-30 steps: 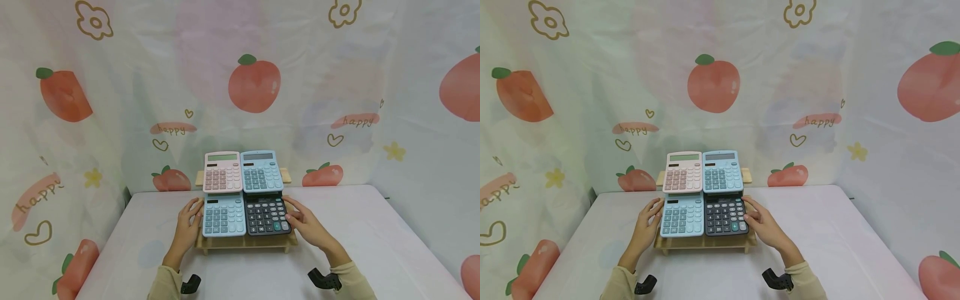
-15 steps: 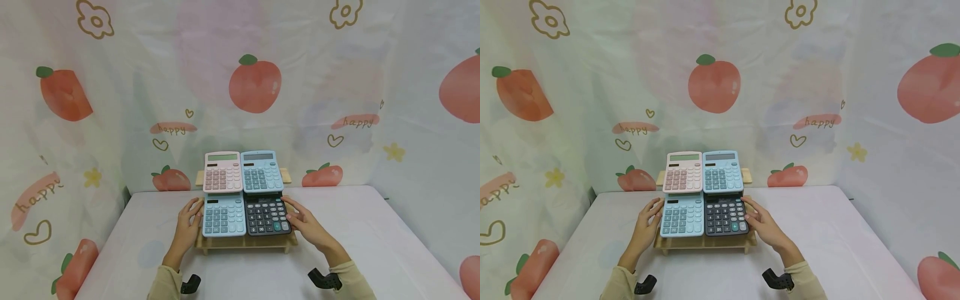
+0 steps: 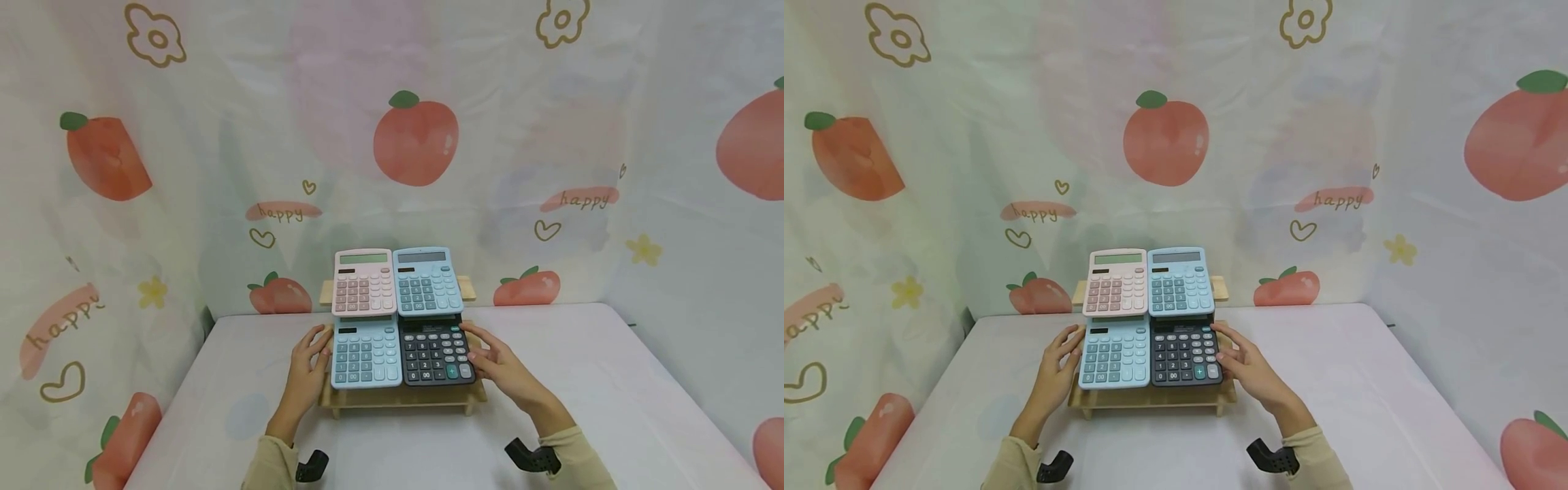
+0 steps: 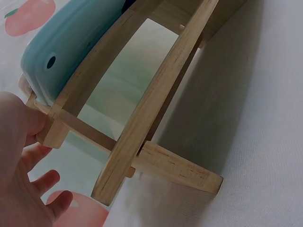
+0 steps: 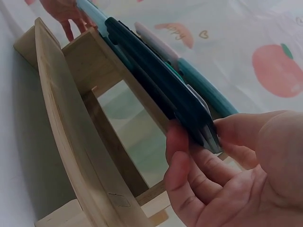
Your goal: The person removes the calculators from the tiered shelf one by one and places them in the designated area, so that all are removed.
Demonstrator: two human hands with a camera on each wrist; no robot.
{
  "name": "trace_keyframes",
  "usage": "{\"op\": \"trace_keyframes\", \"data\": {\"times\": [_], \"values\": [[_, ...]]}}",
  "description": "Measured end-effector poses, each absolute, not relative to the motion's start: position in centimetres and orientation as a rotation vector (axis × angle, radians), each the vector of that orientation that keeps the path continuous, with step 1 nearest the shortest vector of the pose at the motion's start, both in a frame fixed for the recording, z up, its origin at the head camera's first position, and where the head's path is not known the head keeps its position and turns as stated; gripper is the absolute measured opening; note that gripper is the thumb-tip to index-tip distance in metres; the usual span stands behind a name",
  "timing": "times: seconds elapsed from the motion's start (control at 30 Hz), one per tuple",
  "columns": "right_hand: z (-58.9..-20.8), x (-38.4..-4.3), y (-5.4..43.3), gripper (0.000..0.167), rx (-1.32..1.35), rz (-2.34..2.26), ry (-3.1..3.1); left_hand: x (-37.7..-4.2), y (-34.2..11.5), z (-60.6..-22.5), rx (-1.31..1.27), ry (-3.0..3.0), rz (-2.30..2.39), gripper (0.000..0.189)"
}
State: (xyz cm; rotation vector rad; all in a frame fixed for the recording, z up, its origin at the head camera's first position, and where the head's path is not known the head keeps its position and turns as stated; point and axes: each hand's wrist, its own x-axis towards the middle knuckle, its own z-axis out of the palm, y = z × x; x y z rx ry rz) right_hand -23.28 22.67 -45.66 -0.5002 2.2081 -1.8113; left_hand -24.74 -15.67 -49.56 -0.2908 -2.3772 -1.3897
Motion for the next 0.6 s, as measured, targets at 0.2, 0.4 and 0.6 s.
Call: {"op": "trace_keyframes", "data": {"times": [0.2,0.4,0.6], "values": [[-45.56,-23.27,22.71,0.061,-0.498,-1.820,2.184,-24.76,-15.66,-49.54,-0.296,-2.385,-1.382,0.038],[-45.61,-23.34,22.86,0.064,-0.472,-1.802,2.181,-24.76,-15.69,-49.63,-0.289,-2.395,-1.388,0.039],[-45.87,-23.60,22.99,0.066,-0.447,-1.814,2.165,-24.70,-15.62,-49.52,-0.295,-2.384,-1.385,0.038]]}}
